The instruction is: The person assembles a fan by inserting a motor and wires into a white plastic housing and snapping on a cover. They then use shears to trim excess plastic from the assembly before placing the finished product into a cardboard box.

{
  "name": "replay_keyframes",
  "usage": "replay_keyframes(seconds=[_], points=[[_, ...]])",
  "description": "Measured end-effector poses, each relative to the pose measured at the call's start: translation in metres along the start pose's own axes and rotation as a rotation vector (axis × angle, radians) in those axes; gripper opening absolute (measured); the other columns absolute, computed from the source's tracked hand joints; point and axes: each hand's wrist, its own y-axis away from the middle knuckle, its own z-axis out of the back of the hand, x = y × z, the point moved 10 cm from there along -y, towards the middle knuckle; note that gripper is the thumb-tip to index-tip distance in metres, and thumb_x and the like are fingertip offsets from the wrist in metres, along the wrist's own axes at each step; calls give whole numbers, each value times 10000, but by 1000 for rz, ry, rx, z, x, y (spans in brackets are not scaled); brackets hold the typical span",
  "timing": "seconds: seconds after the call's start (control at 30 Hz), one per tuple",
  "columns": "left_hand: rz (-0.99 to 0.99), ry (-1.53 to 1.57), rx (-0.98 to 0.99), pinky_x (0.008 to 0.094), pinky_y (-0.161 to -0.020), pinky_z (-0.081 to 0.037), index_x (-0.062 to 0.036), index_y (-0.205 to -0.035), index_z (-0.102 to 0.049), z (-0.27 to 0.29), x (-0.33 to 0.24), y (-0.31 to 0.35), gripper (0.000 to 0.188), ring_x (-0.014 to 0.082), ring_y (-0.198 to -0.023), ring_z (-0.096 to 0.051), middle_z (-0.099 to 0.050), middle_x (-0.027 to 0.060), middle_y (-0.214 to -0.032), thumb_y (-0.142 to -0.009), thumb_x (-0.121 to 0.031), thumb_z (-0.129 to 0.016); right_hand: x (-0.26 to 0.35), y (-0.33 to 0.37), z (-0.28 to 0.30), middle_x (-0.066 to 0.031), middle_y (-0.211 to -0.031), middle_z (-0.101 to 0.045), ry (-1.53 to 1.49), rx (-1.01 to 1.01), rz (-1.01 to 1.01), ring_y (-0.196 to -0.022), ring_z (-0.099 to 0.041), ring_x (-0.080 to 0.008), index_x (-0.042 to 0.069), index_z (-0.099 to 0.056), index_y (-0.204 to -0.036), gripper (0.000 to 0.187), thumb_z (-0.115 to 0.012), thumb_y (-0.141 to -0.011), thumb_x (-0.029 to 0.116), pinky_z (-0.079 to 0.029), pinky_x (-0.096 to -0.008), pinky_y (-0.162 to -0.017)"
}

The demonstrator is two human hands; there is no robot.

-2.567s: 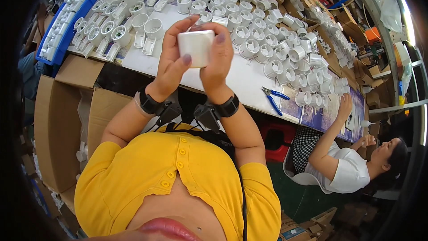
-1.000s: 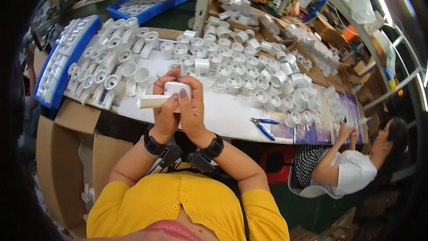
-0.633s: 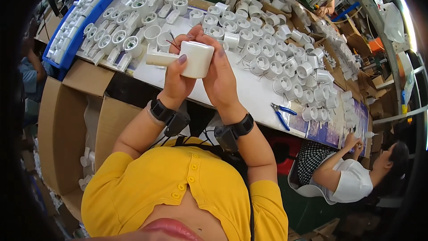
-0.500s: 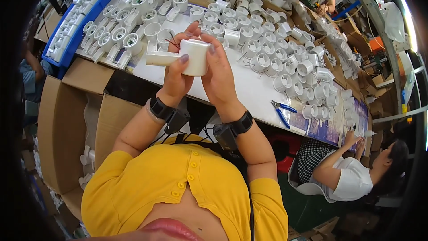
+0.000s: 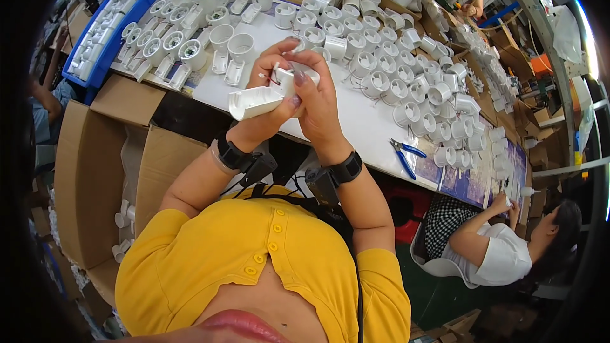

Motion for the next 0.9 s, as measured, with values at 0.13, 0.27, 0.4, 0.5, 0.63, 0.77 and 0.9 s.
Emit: replay_keyframes(seconds=[0.13,0.27,0.4,0.5,0.63,0.77,0.9], points=[[8,17,-8,355,-996,-356,-63,-1165,-410,13,-14,-2,485,245,-1192,-424,-394,170,-1319,-730,-82,-625,11,5,-5,-110,-1196,-481,351,-139,129,-1119,-471,-194,16,-391,-1231,425,-437,-949,330,-361,-321,-976],[239,164,-177,318,-980,-367,-35,-1150,-430,15,-20,9,406,181,-1162,-440,-442,140,-1276,-769,-45,-571,34,20,-46,-112,-1226,-454,541,-80,380,-1153,-433,-210,4,-369,-1249,462,-360,-974,374,-326,-335,-1008],[360,311,-255,315,-980,-364,-18,-1103,-460,21,-23,18,355,171,-1140,-454,-474,122,-1231,-767,-30,-572,25,29,-54,-131,-1235,-475,568,-123,342,-1165,-440,-231,15,-365,-1254,441,-375,-976,357,-322,-368,-1008],[272,209,-216,320,-983,-363,-18,-1114,-464,28,-29,19,374,187,-1165,-448,-475,124,-1224,-760,-38,-583,7,31,-42,-135,-1251,-467,460,-155,322,-1177,-441,-233,28,-350,-1259,435,-403,-971,349,-322,-370,-1014],[68,-87,-84,334,-990,-359,-25,-1185,-450,41,-53,8,481,221,-1209,-432,-470,132,-1244,-747,-85,-639,1,25,-49,-126,-1297,-423,192,-25,180,-1199,-426,-225,57,-355,-1259,410,-452,-958,320,-324,-356,-1023],[40,-228,185,354,-995,-356,-55,-1291,-404,54,-83,-1,640,258,-1248,-413,-439,152,-1307,-737,-170,-704,8,7,-50,-125,-1321,-408,93,50,33,-1205,-430,-223,67,-362,-1260,412,-532,-922,227,-339,-350,-1021],[341,-92,339,348,-969,-380,-81,-1339,-390,88,-86,10,702,249,-1211,-460,-457,163,-1321,-745,-243,-729,23,-16,-69,-137,-1323,-430,366,161,60,-1193,-455,-238,63,-365,-1260,465,-603,-863,108,-357,-354,-1007]])
